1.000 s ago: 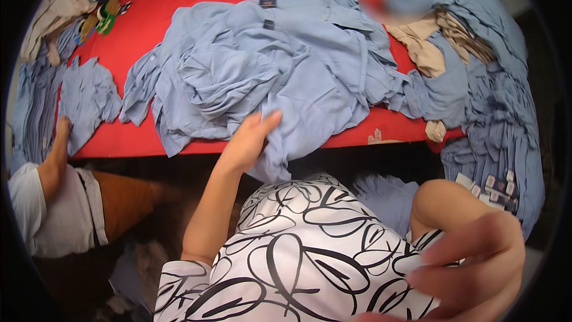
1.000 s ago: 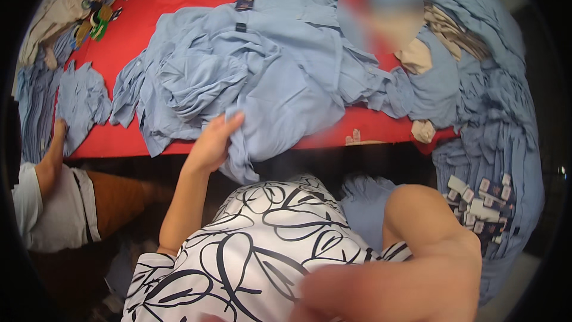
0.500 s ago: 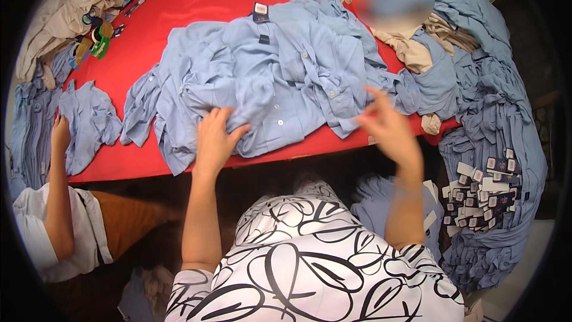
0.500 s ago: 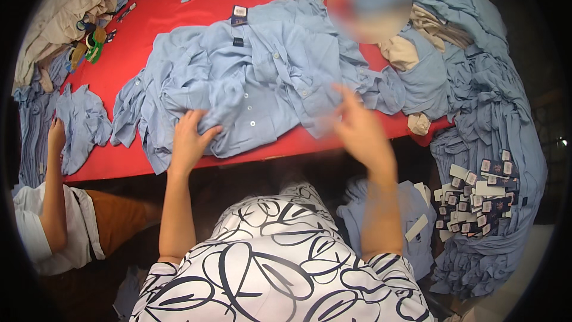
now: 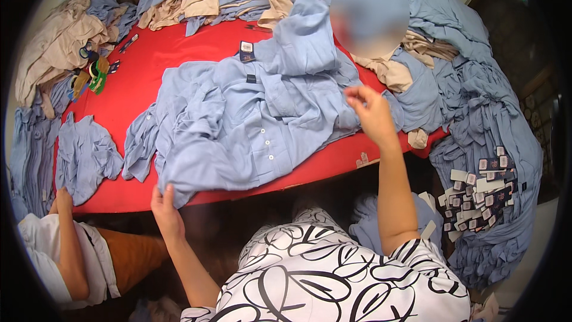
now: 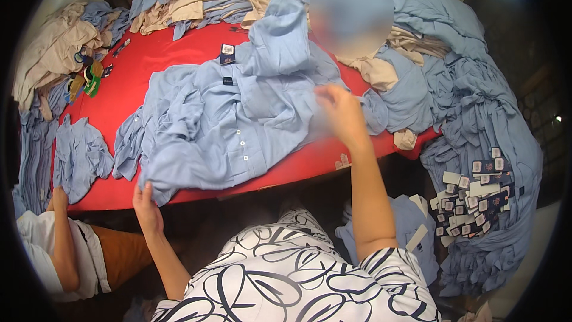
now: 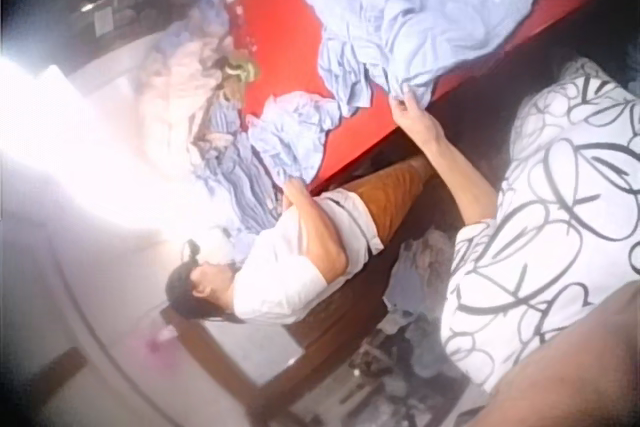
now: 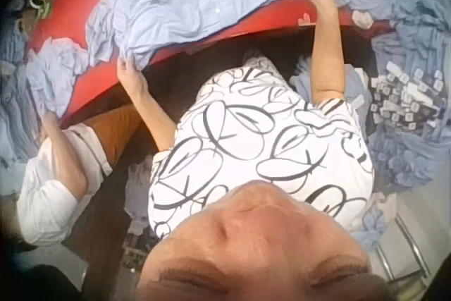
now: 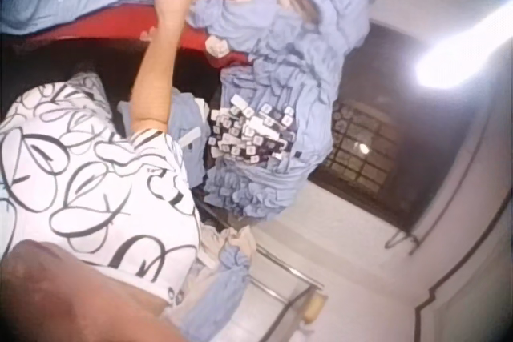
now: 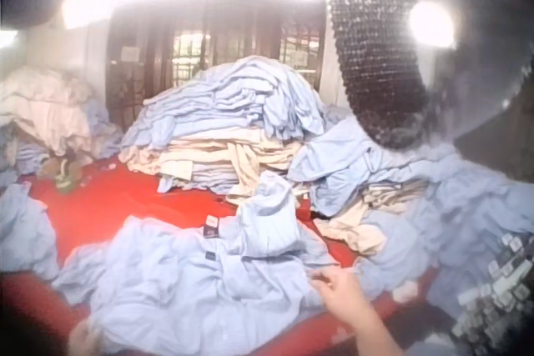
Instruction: The person folds light blue shirts one by one on a red table, smoothing the fabric and folding the sleeves before stacking them.
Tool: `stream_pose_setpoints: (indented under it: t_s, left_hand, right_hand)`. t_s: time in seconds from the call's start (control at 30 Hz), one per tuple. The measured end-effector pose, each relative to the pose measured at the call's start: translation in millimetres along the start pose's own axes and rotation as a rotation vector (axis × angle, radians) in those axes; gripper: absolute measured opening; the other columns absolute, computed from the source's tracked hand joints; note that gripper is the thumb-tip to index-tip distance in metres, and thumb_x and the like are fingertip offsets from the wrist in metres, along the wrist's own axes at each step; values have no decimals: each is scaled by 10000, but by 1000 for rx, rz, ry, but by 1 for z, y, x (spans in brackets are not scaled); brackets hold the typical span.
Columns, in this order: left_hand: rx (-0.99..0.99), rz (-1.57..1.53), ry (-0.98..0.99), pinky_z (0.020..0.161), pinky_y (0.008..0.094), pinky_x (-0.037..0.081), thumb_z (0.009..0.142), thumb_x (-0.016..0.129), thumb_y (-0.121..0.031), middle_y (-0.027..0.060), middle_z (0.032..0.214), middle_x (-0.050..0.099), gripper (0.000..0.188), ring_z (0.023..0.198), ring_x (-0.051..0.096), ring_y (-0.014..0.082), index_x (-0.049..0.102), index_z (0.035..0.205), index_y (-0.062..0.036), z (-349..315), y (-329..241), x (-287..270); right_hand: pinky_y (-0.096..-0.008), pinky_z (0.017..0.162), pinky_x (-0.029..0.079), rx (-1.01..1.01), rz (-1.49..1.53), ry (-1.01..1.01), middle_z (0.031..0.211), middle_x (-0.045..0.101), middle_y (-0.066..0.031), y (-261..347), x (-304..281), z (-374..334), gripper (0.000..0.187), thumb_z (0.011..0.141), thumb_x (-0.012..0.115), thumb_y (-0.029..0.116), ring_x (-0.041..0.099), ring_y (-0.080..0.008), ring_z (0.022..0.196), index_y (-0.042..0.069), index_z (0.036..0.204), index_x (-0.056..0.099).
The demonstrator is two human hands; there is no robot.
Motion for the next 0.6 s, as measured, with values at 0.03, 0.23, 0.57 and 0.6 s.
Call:
stream_pose_setpoints:
  t_s: [0.03, 0.23, 0.57, 0.6]
  left_hand:
    - [-64, 60, 83, 906, 283, 434, 949, 594, -106, 62, 1064, 662, 264, 973, 588, 115, 623, 1158, 53, -5, 10, 9]
    - [103, 40, 167, 882, 286, 473, 957, 611, -120, 74, 1092, 682, 253, 948, 628, 129, 645, 1161, 26, 3, -26, -4]
    - [434, -552, 704, 1178, 468, 231, 1023, 425, -249, 180, 1504, 379, 522, 1395, 369, 311, 346, 1449, 42, 2, -188, 6]
    - [384, -542, 652, 1180, 464, 224, 1013, 419, -243, 193, 1507, 368, 533, 1399, 361, 322, 338, 1452, 46, 12, -184, -10]
  right_hand:
    - [-294, 729, 495, -5, -138, -57, 931, 678, -78, -19, 1, -12, 289, 872, 670, 111, 623, -158, 811, -8, 1133, 641]
    - [-329, 634, 450, 127, -208, 0, 757, 610, -72, -79, 25, -29, 325, 834, 726, 274, 524, -151, 652, -28, 925, 651]
    - [-247, 679, 491, -12, 837, -367, 989, 658, -9, 21, -194, -92, 170, 983, 594, 245, 604, -94, 832, 91, 1054, 595]
    - [-262, 683, 486, -52, 827, -568, 953, 640, -25, 33, -222, -115, 191, 988, 584, 240, 596, -114, 810, 65, 1064, 575]
Point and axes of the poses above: each hand's wrist, its own z-axis towards the middle knuckle, its own x-axis out of the palm, y = z × x, the point moved 9 cm from there along z, towards the middle knuckle
